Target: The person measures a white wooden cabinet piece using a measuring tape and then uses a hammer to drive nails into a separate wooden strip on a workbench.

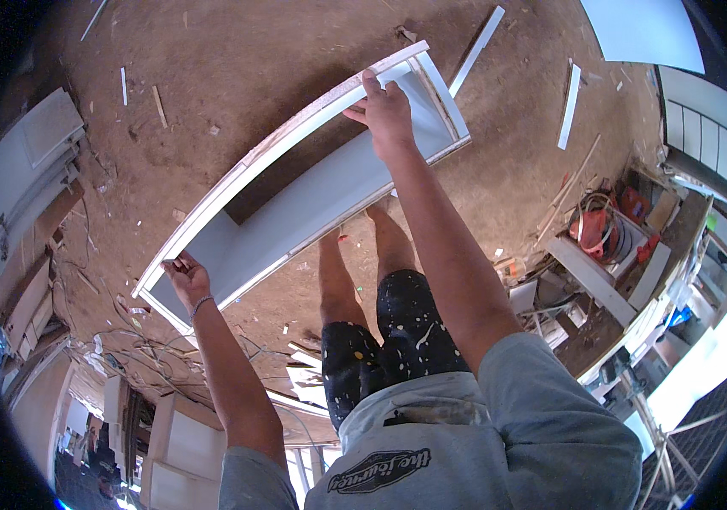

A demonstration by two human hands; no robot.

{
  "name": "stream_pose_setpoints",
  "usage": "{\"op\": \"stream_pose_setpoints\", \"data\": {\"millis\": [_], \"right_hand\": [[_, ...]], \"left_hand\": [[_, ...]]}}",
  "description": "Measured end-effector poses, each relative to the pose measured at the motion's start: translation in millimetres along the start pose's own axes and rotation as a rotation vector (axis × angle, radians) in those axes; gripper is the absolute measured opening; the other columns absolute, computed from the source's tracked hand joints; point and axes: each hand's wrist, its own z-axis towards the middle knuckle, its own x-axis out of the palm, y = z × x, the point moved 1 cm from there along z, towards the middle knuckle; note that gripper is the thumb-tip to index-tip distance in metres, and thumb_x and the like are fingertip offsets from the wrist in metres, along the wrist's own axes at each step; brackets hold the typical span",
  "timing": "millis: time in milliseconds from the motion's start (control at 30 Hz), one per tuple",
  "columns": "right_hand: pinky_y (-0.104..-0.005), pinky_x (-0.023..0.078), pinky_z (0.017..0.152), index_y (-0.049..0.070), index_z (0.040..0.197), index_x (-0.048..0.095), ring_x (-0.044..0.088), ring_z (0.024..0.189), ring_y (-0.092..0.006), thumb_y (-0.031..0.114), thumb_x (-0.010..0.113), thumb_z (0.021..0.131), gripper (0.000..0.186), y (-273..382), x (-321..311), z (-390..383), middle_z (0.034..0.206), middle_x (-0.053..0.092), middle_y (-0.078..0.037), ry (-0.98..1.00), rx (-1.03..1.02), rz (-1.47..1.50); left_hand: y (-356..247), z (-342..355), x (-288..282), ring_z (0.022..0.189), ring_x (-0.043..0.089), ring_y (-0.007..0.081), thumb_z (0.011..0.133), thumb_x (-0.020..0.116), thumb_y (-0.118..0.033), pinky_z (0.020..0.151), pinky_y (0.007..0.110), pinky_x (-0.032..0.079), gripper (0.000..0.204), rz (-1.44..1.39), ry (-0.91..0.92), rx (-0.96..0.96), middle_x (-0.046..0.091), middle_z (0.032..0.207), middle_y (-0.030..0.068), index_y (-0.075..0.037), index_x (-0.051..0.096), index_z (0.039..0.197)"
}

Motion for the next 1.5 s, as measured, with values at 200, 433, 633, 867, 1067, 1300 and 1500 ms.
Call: {"op": "stream_pose_setpoints", "data": {"millis": [200,433,633,867,1067,1300,1500], "right_hand": [[-0.04,0.062,0.086,-0.02,0.144,0.01,0.064,0.109,-0.0338,0.034,0.057,0.1,0.084,-3,1,3,0.124,0.053,-0.028,0.013,-0.015,0.005],[-0.0409,0.063,0.085,-0.021,0.142,0.014,0.065,0.106,-0.0351,0.032,0.058,0.099,0.081,-4,-1,3,0.122,0.054,-0.029,-0.018,-0.029,0.04],[-0.0423,0.062,0.086,-0.02,0.141,0.019,0.065,0.107,-0.036,0.03,0.059,0.099,0.076,0,4,-1,0.12,0.056,-0.028,-0.013,-0.021,0.058],[-0.0418,0.062,0.087,-0.016,0.125,0.04,0.066,0.105,-0.0343,0.03,0.06,0.099,0.056,-6,-2,6,0.117,0.057,-0.027,-0.037,-0.007,0.056],[-0.0392,0.064,0.08,-0.017,0.122,0.042,0.069,0.096,-0.031,0.029,0.059,0.099,0.053,-9,0,7,0.108,0.062,-0.024,-0.06,-0.016,0.027],[-0.0328,0.064,0.067,-0.01,0.116,0.054,0.07,0.088,-0.025,0.03,0.059,0.098,0.044,-29,-3,29,0.1,0.065,-0.017,-0.135,-0.085,-0.224],[-0.0382,0.059,0.076,-0.009,0.118,0.054,0.069,0.089,-0.031,0.032,0.062,0.094,0.048,-32,-15,23,0.1,0.067,-0.021,-0.13,-0.217,-0.29]], "left_hand": [[-10,10,-10,0.091,0.069,0.0222,0.101,0.054,-0.032,0.081,0.034,0.062,0.033,0.036,0.079,-0.022,0.068,0.098,0.0097,-0.001,0.06,0.105],[30,-52,61,0.094,0.067,0.0265,0.094,0.059,-0.051,0.09,0.04,0.058,0.057,0.031,-0.08,-0.033,0.066,0.099,0.0152,0.003,0.052,0.11],[91,-109,113,0.099,0.066,0.0275,0.091,0.062,-0.057,0.094,0.042,0.055,0.066,0.427,0.191,-0.155,0.065,0.109,0.0185,0.005,0.054,0.115],[153,-190,220,0.11,0.062,0.0348,0.089,0.071,-0.042,0.089,0.042,0.054,0.062,1.761,0.566,-0.257,0.057,0.131,0.0202,0.0,0.052,0.13],[195,-202,260,0.109,0.063,0.0377,0.081,0.078,-0.035,0.094,0.046,0.051,0.064,1.936,1.081,1.237,0.06,0.126,0.0229,-0.004,0.053,0.131],[217,-166,281,0.101,0.067,0.0375,0.087,0.069,-0.041,0.085,0.048,0.054,0.055,2.243,1.332,0.875,0.067,0.113,0.0192,-0.008,0.053,0.128],[225,-161,285,0.099,0.068,0.0379,0.086,0.07,-0.041,0.085,0.046,0.055,0.053,2.284,1.354,0.84,0.069,0.108,0.0205,-0.01,0.055,0.126]]}}
